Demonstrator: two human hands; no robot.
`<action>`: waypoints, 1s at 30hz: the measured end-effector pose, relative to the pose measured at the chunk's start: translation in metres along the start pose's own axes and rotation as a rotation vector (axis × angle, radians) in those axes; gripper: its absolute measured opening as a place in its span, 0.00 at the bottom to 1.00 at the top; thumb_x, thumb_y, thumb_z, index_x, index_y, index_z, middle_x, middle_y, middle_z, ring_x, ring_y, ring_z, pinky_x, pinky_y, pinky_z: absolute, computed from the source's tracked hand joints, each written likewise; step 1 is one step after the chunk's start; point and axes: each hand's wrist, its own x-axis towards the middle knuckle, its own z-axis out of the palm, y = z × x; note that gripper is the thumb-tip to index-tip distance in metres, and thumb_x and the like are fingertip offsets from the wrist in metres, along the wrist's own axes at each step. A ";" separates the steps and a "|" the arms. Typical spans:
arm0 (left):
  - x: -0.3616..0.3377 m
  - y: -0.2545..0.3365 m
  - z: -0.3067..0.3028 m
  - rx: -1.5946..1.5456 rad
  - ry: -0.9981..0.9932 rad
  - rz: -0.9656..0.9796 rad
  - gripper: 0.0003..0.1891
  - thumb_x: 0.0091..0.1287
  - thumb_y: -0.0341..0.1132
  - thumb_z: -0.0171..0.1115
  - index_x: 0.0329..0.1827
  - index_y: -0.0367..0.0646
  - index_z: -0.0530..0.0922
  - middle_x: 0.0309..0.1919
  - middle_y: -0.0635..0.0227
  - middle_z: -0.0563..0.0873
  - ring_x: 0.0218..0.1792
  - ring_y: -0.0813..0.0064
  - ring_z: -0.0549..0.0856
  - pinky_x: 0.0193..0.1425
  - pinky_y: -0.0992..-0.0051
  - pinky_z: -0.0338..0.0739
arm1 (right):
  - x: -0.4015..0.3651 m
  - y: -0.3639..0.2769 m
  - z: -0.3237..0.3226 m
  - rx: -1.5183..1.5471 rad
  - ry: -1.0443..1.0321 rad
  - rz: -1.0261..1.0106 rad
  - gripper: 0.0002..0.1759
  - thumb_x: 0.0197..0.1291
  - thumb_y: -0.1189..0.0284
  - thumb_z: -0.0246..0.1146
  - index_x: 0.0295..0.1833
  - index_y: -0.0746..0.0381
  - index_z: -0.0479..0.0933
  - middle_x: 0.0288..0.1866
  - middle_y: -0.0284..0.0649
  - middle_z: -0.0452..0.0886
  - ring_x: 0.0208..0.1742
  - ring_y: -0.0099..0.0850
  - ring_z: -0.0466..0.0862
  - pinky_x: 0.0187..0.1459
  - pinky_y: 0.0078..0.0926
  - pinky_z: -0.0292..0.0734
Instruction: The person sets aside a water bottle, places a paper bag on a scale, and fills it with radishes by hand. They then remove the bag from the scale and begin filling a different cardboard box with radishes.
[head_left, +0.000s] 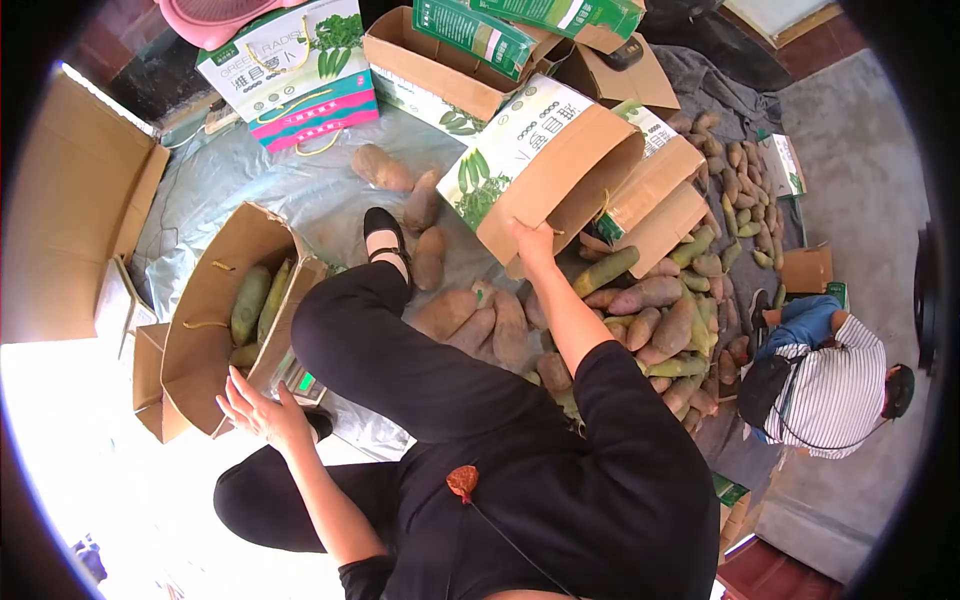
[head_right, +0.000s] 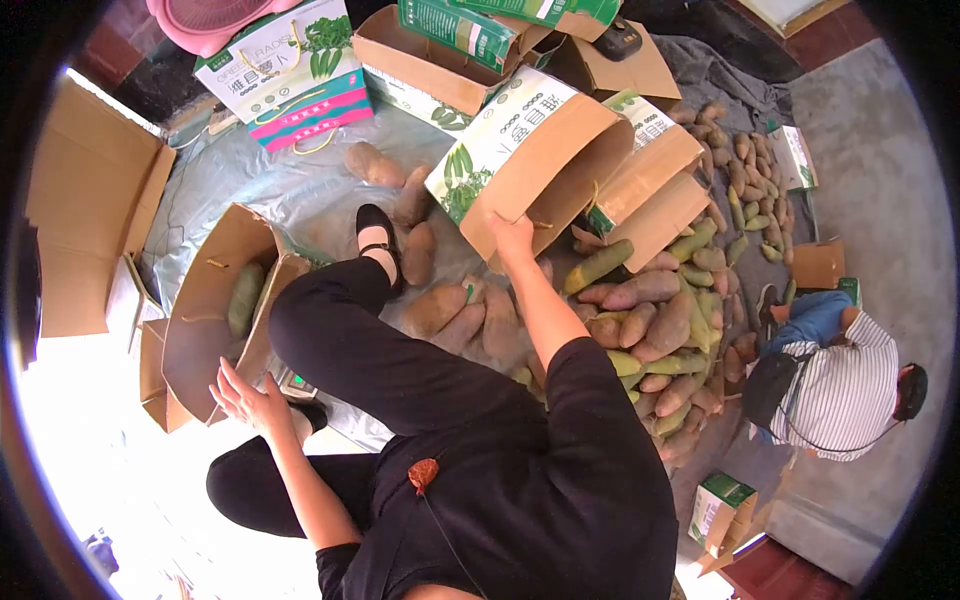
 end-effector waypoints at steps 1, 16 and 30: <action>0.000 0.000 0.001 -0.005 -0.003 -0.001 0.44 0.51 0.31 0.69 0.72 0.50 0.56 0.65 0.61 0.65 0.69 0.48 0.56 0.70 0.50 0.52 | 0.002 0.001 0.002 0.005 0.001 -0.005 0.22 0.54 0.76 0.65 0.55 0.65 0.70 0.48 0.38 0.78 0.48 0.28 0.77 0.51 0.26 0.71; 0.000 0.001 0.001 0.028 0.003 0.030 0.44 0.50 0.30 0.69 0.71 0.48 0.56 0.66 0.61 0.64 0.69 0.47 0.56 0.69 0.49 0.54 | -0.028 -0.119 -0.059 0.196 0.216 -0.302 0.19 0.58 0.81 0.60 0.56 0.69 0.70 0.49 0.38 0.78 0.47 0.27 0.77 0.50 0.25 0.73; -0.002 -0.007 0.010 0.024 0.022 0.060 0.41 0.52 0.33 0.67 0.71 0.49 0.57 0.64 0.57 0.66 0.68 0.48 0.57 0.69 0.51 0.55 | 0.089 -0.140 -0.139 -0.373 0.379 -0.477 0.33 0.57 0.72 0.65 0.66 0.66 0.61 0.54 0.46 0.75 0.53 0.33 0.76 0.52 0.28 0.72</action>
